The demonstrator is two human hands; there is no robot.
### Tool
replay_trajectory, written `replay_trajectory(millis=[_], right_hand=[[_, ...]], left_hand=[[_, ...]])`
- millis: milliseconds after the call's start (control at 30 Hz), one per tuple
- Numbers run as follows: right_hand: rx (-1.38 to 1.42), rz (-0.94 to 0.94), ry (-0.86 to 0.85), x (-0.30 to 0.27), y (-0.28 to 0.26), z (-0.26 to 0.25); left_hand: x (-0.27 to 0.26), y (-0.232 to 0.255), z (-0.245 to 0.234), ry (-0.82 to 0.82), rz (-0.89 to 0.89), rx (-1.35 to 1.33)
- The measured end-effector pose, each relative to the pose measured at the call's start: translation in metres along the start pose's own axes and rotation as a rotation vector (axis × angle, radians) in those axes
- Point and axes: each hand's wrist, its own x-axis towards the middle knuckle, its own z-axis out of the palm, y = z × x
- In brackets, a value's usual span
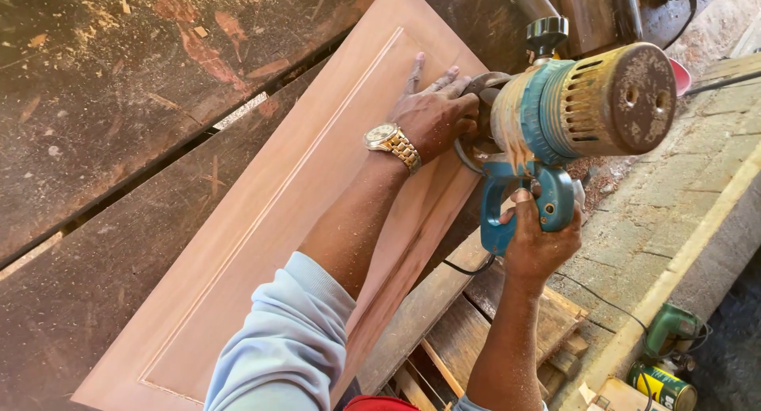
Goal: Routing and sanding a wooden panel using power tools in a workshop environment.
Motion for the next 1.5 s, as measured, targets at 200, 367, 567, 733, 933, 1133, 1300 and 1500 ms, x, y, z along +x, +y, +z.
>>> replay_trajectory(millis=[200, 367, 567, 733, 933, 1133, 1300, 1500], right_hand=[[0.030, -0.044, -0.016, 0.013, 0.004, 0.001], [0.116, -0.048, -0.033, 0.025, 0.007, 0.001], [0.073, -0.050, -0.053, 0.042, 0.014, -0.010], [0.038, -0.075, -0.096, 0.061, -0.006, -0.026], [0.098, -0.154, -0.138, 0.090, -0.022, -0.045], [0.121, -0.248, -0.220, 0.103, -0.031, -0.043], [0.092, -0.184, -0.294, 0.093, -0.020, -0.033], [0.040, -0.194, -0.388, 0.072, -0.012, -0.017]], left_hand=[[0.010, 0.004, 0.000, -0.028, -0.049, 0.020], [0.020, -0.001, 0.014, 0.038, -0.074, 0.078], [0.015, 0.002, 0.017, 0.127, -0.101, 0.054], [0.009, 0.001, 0.028, 0.158, -0.132, 0.119], [0.007, 0.060, 0.013, -0.020, -0.222, 0.340], [-0.020, 0.058, 0.037, 0.033, -0.201, 0.454], [-0.084, 0.067, 0.031, -0.129, -0.035, 0.414], [-0.137, 0.056, 0.011, 0.311, -0.301, 0.402]])
